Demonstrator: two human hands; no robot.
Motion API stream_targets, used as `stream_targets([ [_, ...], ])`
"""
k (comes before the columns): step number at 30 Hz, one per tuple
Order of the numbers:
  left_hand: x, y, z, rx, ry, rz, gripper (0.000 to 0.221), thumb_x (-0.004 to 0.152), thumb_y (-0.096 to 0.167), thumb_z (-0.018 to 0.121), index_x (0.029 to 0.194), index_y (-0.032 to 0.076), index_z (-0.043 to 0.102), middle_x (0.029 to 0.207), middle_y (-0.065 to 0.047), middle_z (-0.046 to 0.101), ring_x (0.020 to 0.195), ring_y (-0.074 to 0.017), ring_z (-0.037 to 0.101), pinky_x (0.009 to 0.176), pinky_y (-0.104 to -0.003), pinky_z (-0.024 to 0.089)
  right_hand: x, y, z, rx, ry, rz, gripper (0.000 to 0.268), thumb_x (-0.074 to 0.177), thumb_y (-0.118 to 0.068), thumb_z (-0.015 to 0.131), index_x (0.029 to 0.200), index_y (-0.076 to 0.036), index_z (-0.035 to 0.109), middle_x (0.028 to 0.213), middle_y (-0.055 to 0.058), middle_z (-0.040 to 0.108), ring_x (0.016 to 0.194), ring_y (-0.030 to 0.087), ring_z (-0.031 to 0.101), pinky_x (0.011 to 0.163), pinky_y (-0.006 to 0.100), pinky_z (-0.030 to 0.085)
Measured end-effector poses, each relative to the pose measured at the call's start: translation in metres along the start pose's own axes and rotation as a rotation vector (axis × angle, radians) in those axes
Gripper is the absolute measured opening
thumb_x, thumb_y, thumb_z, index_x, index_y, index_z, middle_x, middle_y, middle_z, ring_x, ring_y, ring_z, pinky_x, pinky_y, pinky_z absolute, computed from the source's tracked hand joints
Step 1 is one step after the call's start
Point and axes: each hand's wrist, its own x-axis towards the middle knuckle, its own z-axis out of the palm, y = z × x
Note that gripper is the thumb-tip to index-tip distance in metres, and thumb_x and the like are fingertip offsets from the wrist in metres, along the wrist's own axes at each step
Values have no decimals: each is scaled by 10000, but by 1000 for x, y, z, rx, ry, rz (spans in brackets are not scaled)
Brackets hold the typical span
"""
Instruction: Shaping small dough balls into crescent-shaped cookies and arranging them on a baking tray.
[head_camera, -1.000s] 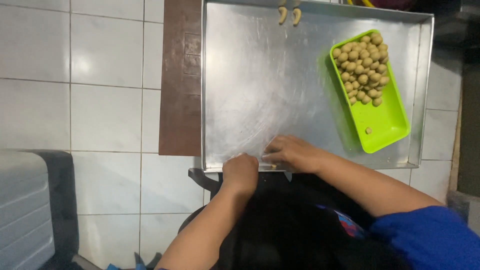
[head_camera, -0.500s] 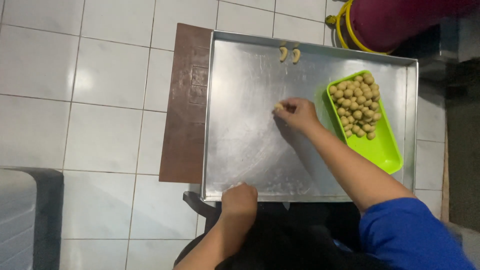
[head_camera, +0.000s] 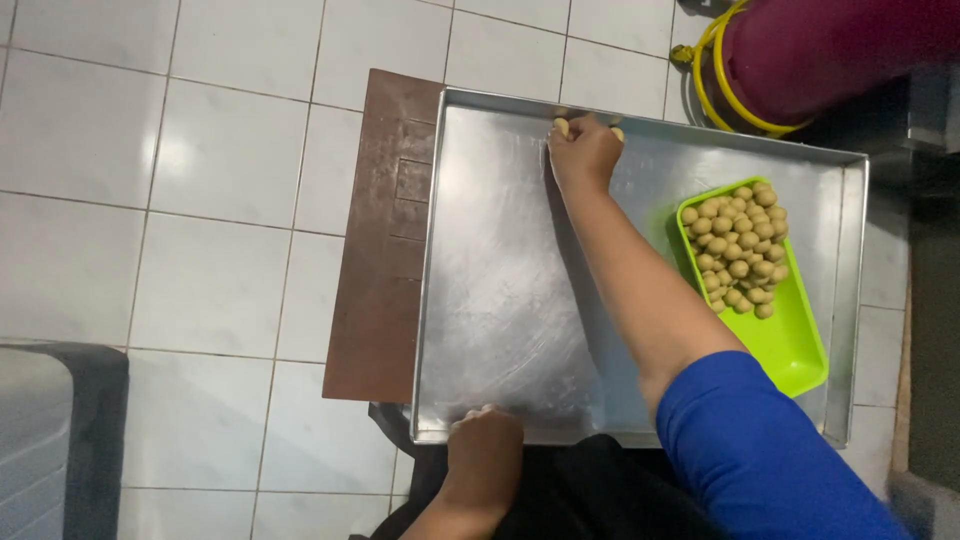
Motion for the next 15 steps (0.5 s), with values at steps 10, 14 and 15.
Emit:
stream_targets([
  [10, -2, 1, -14, 128, -57, 20, 150, 806, 125, 785, 950, 160, 758, 981, -45, 704, 903, -260, 708, 663, -360, 600, -78, 5, -80, 8, -92, -136, 436, 809, -401, 789, 1140, -118, 767, 916, 19, 723, 799, 219, 668, 799, 385, 520],
  [14, -7, 11, -56, 45, -376, 5, 296, 880, 32, 687, 1158, 133, 706, 1166, -74, 633, 1083, -310, 651, 835, -421, 588, -160, 58, -177, -31, -37, -334, 160, 826, -216, 819, 944, -111, 790, 846, 39, 710, 637, 186, 633, 695, 336, 522],
  [15, -4, 13, -49, 97, -358, 34, 315, 888, -3, 666, 1172, 128, 700, 1138, -68, 624, 1058, -304, 660, 808, -432, 594, -179, 76, -201, -67, 13, -452, 126, 861, -158, 810, 949, -76, 773, 865, 81, 702, 630, 220, 628, 661, 353, 519],
])
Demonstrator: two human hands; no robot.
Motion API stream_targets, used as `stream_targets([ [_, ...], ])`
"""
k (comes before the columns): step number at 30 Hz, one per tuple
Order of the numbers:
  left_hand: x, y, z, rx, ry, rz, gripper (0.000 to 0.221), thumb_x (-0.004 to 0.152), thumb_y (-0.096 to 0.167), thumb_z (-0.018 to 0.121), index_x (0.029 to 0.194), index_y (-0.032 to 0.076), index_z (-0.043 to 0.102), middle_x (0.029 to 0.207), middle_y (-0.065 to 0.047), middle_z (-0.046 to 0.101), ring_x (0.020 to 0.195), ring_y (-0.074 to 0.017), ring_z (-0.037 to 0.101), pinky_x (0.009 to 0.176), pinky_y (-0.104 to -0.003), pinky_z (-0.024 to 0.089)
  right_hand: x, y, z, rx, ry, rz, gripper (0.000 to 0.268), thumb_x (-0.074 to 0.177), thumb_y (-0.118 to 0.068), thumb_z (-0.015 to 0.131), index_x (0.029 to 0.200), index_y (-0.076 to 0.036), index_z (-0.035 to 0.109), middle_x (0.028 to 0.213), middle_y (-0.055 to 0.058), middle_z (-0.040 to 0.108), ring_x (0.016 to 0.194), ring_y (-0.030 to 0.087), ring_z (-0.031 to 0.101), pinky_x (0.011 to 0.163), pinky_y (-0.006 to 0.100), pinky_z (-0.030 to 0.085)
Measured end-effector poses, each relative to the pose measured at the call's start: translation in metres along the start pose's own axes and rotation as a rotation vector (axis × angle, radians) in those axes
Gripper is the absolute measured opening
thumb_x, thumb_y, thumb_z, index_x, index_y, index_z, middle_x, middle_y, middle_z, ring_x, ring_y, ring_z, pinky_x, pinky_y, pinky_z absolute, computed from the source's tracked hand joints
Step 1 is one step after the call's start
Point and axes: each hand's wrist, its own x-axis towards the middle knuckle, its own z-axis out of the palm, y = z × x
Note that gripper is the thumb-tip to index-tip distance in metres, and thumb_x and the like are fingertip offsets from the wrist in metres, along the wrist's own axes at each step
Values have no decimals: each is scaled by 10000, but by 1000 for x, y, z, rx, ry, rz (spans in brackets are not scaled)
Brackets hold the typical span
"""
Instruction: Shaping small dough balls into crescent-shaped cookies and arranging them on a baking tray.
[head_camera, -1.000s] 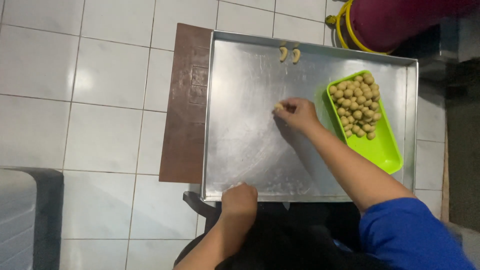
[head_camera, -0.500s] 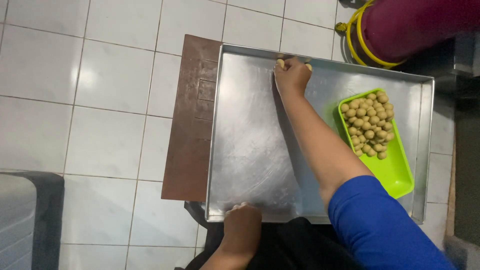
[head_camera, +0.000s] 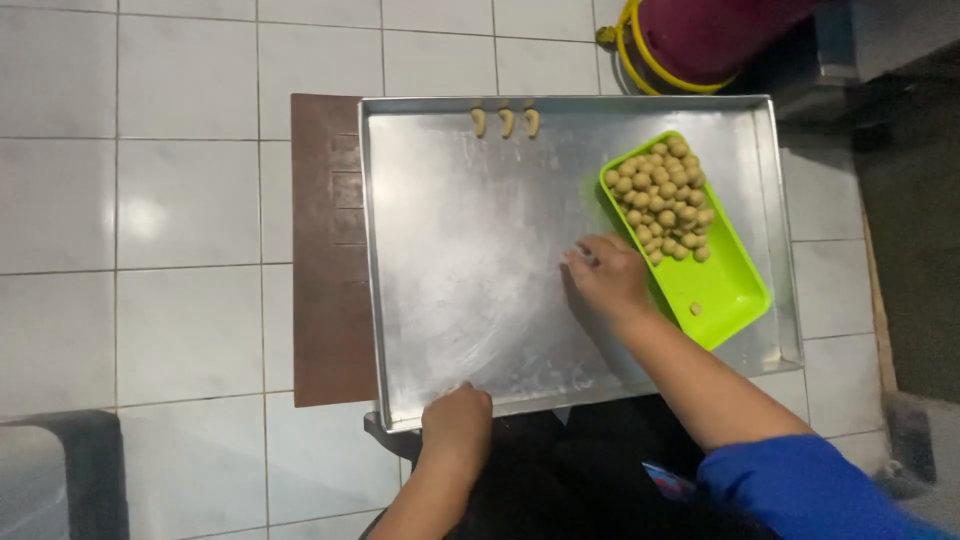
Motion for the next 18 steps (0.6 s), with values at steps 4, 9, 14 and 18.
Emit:
stream_targets([
  [4, 31, 1, 52, 17, 343, 181, 234, 794, -93, 604, 873, 91, 724, 884, -101, 632, 795, -375, 684, 626, -457, 579, -71, 67, -53, -213, -11, 241, 220, 838, -259, 823, 1003, -116, 795, 973, 47, 697, 883, 228, 681, 767, 355, 533],
  [9, -6, 28, 12, -20, 427, 260, 207, 846, -108, 648, 943, 5, 791, 854, -194, 728, 768, -330, 746, 682, -416, 617, -89, 101, -66, -331, -320, 468, 290, 980, -226, 694, 1225, -71, 709, 1099, 112, 674, 1018, 287, 704, 874, 403, 562],
  [14, -5, 32, 20, -6, 469, 235, 196, 843, -97, 655, 924, 15, 794, 824, -183, 725, 745, -327, 744, 666, -414, 615, -103, 90, -75, -254, -288, 280, 278, 939, -67, 675, 1208, -5, 704, 1086, 156, 679, 1030, 337, 681, 923, 434, 544],
  [18, -2, 32, 25, 35, 529, 211, 186, 836, -77, 677, 900, 47, 801, 797, -155, 727, 720, -300, 746, 650, -391, 617, -129, 87, -84, -160, -177, -52, 132, 882, -3, 709, 980, -91, 708, 864, 85, 661, 834, 318, 683, 742, 410, 553],
])
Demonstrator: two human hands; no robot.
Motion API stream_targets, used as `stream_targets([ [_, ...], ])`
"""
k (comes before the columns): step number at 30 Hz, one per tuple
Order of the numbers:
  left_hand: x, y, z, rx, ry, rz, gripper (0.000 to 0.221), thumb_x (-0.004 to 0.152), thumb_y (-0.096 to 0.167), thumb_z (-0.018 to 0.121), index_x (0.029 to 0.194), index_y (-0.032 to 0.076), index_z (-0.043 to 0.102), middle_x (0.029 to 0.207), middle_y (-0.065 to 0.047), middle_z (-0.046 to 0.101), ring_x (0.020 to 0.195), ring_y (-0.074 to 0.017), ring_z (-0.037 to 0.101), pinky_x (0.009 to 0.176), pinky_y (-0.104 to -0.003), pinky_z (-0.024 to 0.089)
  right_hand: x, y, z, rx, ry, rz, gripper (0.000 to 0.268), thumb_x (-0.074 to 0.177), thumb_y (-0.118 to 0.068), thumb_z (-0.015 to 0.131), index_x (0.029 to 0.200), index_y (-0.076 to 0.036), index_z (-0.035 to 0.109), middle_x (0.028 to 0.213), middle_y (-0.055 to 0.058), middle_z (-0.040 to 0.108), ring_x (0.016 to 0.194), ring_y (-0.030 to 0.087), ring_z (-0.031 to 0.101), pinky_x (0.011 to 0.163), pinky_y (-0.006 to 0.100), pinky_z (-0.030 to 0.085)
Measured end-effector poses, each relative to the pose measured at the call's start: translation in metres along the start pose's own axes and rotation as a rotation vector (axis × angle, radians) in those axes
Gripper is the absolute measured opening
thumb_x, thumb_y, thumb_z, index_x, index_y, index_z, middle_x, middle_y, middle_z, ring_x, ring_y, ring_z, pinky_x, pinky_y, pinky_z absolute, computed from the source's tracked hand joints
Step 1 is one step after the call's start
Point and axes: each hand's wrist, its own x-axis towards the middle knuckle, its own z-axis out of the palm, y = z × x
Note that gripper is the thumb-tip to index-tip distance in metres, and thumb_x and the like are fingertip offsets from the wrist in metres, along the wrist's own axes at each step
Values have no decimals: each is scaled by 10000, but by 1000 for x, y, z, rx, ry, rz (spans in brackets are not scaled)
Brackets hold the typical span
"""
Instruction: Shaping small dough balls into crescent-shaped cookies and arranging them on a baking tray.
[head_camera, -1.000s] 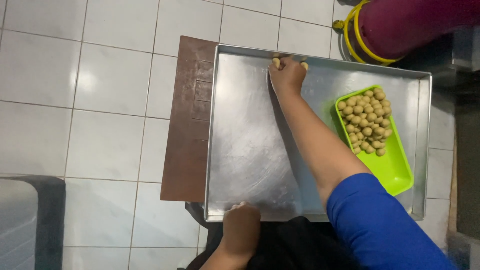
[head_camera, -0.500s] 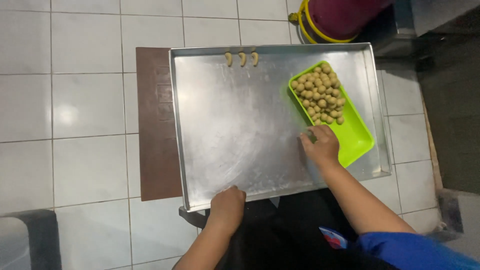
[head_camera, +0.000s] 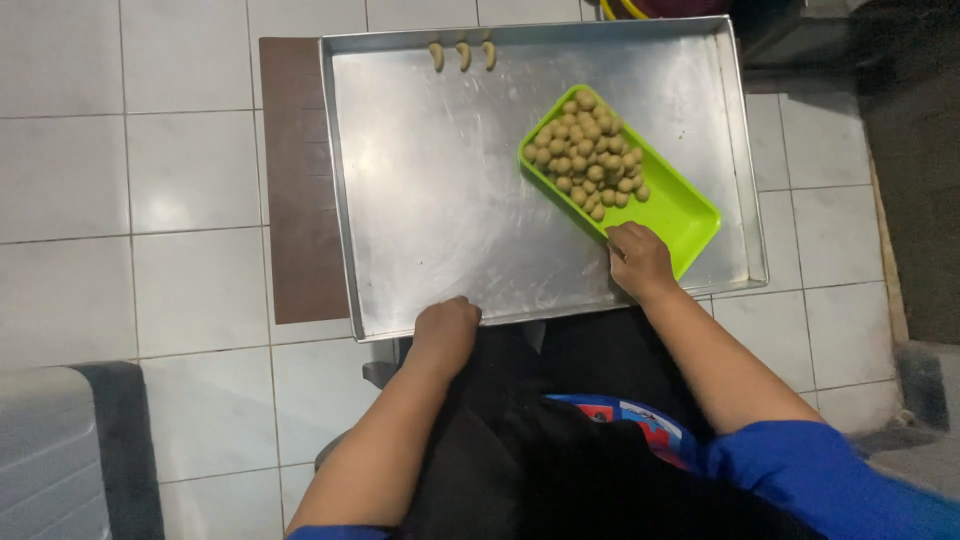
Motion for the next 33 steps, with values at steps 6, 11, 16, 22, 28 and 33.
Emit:
stream_targets([
  [6, -8, 8, -15, 8, 33, -5, 172, 844, -76, 650, 871, 17, 792, 768, -172, 727, 713, -338, 745, 648, -422, 611, -24, -36, -16, 153, -321, -85, 140, 867, -39, 654, 848, -176, 675, 872, 21, 693, 887, 283, 675, 809, 394, 550],
  [11, -13, 8, -6, 79, 25, -52, 169, 867, -70, 624, 852, 2, 776, 742, -158, 724, 721, -341, 754, 643, -433, 609, -13, -56, -45, 309, -646, 91, 317, 745, 64, 719, 1011, -99, 775, 1057, 108, 759, 1078, 344, 687, 977, 449, 534],
  [16, -25, 7, -27, 81, -58, -130, 95, 851, -7, 704, 858, 34, 789, 733, -140, 735, 751, -332, 760, 674, -425, 618, -6, -54, -61, 499, -811, 283, 400, 680, 70, 725, 1066, -10, 793, 1147, 193, 757, 1151, 423, 671, 1040, 538, 502],
  [22, -28, 10, -93, -260, -138, -188, 195, 849, 45, 742, 1034, 21, 799, 927, -209, 772, 955, -418, 744, 837, -482, 592, -13, -16, -24, 478, -688, 463, 216, 821, -146, 784, 1019, -70, 826, 1006, 164, 800, 989, 348, 737, 928, 472, 560],
  [28, 16, -3, -26, -1962, 245, -197, 531, 880, 390, 788, 1250, 31, 660, 1130, -148, 747, 828, -192, 696, 699, -274, 558, 15, -42, 0, 300, -429, 297, 577, 876, -215, 806, 1426, -173, 634, 1305, 131, 656, 1250, 349, 622, 1078, 469, 506],
  [33, 14, 5, -42, -2577, 172, -394, 653, 941, 598, 569, 1331, 78, 632, 1307, -112, 695, 1120, -267, 692, 930, -344, 540, 7, -26, 7, 463, -288, 518, 511, 809, -39, 860, 1296, -77, 709, 984, 185, 729, 938, 314, 715, 880, 397, 568],
])
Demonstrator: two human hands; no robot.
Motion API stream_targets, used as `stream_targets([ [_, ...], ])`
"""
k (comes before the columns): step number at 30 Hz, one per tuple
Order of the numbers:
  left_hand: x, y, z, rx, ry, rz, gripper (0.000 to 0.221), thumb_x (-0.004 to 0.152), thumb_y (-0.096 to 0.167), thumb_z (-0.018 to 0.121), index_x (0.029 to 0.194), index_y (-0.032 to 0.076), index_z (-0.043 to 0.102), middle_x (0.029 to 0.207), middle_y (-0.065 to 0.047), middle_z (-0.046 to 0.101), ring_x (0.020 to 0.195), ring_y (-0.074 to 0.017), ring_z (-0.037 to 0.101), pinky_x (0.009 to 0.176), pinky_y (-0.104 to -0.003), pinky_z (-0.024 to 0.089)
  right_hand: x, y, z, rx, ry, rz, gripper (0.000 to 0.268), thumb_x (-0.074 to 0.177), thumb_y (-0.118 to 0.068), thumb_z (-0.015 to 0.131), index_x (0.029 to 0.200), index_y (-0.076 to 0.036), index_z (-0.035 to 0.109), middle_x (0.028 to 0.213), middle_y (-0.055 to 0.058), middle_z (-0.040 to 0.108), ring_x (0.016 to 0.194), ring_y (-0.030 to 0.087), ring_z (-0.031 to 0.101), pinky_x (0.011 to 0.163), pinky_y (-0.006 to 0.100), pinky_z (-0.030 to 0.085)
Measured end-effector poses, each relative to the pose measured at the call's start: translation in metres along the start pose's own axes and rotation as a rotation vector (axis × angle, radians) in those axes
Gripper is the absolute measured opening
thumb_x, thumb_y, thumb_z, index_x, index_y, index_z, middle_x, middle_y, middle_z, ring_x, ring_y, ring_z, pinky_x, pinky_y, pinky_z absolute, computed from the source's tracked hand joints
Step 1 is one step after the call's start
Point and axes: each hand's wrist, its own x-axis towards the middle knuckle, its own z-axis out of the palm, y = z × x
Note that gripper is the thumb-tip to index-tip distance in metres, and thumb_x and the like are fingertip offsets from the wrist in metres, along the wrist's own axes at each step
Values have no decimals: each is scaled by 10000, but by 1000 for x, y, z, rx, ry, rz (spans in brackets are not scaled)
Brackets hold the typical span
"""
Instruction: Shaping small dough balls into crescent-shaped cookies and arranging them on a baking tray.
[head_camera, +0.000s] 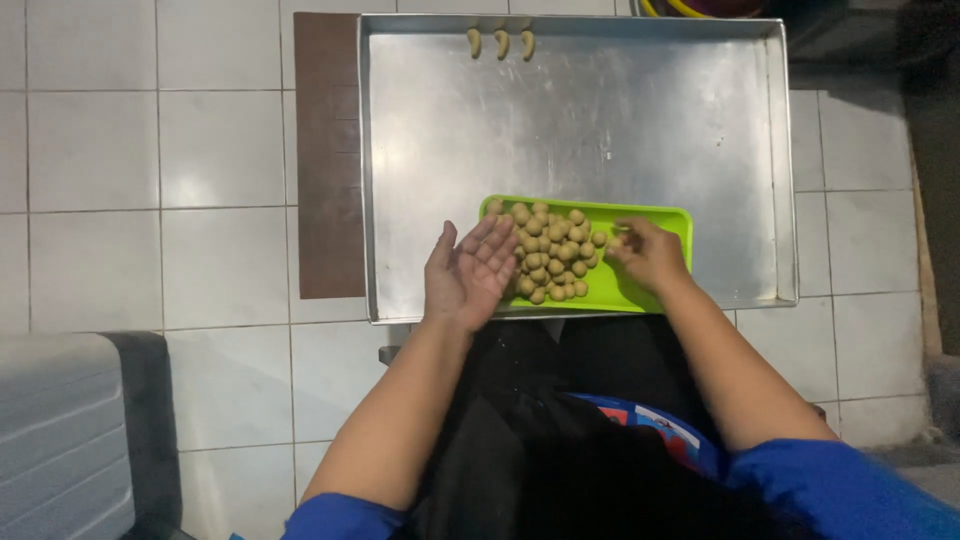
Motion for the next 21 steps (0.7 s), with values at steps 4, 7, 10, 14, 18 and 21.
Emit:
stream_targets([
  [4, 15, -16, -18, -29, -155, -64, 718, 956, 637, 546, 1394, 72, 605, 1437, -128, 624, 1238, -299, 648, 963, -366, 563, -21, -63, -10, 339, 3, 23, 338, 882, -56, 816, 1194, -61, 685, 917, 72, 706, 800, 127, 609, 783, 262, 518],
  [7, 26, -34, -31, 36, -320, -164, 907, 932, 821, 410, 1491, 117, 526, 1531, -151, 533, 1391, -314, 539, 1051, -379, 490, -46, -137, 9, 310, -78, -260, 260, 780, -120, 904, 1016, -125, 795, 903, 68, 783, 797, 143, 684, 698, 274, 527],
  [10, 14, -36, -19, 0, -342, -207, 1015, 878, 864, 478, 1511, 70, 489, 1426, -229, 597, 1274, -393, 611, 973, -461, 570, -58, -185, 43, 141, -37, -754, 238, 817, -252, 863, 1010, -128, 798, 955, 100, 781, 882, 312, 735, 794, 398, 562],
  [14, 4, -16, -1, -50, -361, -214, 1058, 855, 930, 389, 1469, 80, 532, 1338, -187, 650, 1181, -342, 665, 870, -366, 595, -46, -206, 47, -175, 57, -838, 515, 897, -573, 635, 1198, -162, 715, 1247, 123, 634, 1118, 385, 604, 967, 477, 453],
  [18, -9, -24, 12, -74, -267, -230, 1168, 751, 1003, 431, 1439, 75, 600, 1406, -182, 626, 1260, -382, 599, 1074, -479, 496, -38, -234, 57, -362, -21, -795, 692, 1046, -425, 374, 1570, 27, 362, 1529, 309, 416, 1450, 537, 315, 1178, 602, 206],
  [21, -10, -11, 18, -75, -294, -169, 1154, 718, 1005, 454, 1438, 113, 589, 1416, -148, 620, 1278, -351, 592, 1101, -472, 479, -74, -216, 102, -302, -200, -947, 1195, 755, -976, 222, 1656, -193, 193, 1720, 182, 125, 1468, 635, 111, 1068, 803, 102],
])
